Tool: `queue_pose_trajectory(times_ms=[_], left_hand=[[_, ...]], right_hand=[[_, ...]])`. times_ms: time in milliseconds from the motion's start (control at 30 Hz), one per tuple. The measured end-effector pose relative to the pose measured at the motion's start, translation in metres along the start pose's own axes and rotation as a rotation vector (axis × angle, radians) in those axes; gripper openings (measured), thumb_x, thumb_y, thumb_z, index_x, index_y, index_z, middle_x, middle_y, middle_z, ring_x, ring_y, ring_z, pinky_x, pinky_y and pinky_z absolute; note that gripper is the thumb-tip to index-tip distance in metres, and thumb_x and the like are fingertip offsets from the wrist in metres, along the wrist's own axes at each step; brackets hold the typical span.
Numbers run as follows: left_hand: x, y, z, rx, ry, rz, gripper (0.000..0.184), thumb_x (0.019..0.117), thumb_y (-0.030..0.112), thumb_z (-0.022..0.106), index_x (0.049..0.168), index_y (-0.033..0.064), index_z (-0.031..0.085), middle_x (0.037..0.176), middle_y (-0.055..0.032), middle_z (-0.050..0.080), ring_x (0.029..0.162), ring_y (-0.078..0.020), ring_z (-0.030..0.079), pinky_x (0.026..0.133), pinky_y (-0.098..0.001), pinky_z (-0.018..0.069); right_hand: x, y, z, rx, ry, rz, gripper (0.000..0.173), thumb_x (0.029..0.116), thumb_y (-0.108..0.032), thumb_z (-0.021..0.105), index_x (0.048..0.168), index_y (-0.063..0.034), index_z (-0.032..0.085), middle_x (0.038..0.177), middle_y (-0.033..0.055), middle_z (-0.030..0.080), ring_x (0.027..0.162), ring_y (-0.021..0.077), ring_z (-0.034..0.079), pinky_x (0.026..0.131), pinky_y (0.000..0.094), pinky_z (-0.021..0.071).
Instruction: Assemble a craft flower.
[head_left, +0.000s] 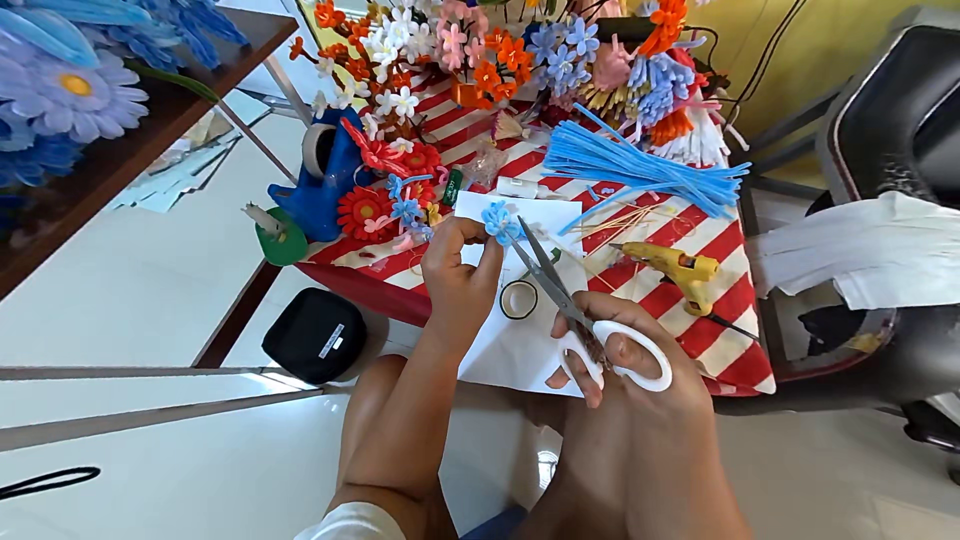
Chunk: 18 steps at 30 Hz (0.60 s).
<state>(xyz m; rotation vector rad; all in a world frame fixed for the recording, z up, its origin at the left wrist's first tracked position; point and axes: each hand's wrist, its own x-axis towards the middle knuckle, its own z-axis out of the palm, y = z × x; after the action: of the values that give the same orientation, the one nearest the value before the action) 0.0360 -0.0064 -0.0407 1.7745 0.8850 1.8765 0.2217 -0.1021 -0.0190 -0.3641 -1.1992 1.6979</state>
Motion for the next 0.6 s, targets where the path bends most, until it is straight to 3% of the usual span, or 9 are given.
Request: queue_pose_trajectory(times_ms=[233, 600], left_hand=[[-0.0001, -0.0013, 0.0005, 0.11, 0.011, 0.086, 0.002, 0.0895, 0.001, 0.065, 0.091, -0.0003, 0.063, 0.086, -0.0046, 0.065, 0.085, -0.0059, 0.065, 0.082, -0.0223, 0.0558], [0.0006, -0.0013, 0.0021, 0.189, -0.001, 0.253, 0.003, 0.0919, 0.002, 0.065, 0.089, 0.0014, 0.065, 0.089, -0.0085, 0.067, 0.092, -0.014, 0.065, 0.087, -0.027, 0.0531]], right_hand=[[0.0005, -0.0002, 0.0007, -0.017, 0.029, 0.014, 0.034, 0.0978, -0.041, 0.068, 0.114, -0.0105, 0.068, 0.087, -0.0062, 0.069, 0.066, 0.0036, 0.068, 0.062, 0.024, 0.0617], [0.0011, 0.0021, 0.0006, -0.096, 0.042, -0.037, 0.033, 0.0977, -0.04, 0.068, 0.114, -0.011, 0.067, 0.092, -0.0078, 0.069, 0.069, 0.0014, 0.066, 0.062, 0.0212, 0.06]])
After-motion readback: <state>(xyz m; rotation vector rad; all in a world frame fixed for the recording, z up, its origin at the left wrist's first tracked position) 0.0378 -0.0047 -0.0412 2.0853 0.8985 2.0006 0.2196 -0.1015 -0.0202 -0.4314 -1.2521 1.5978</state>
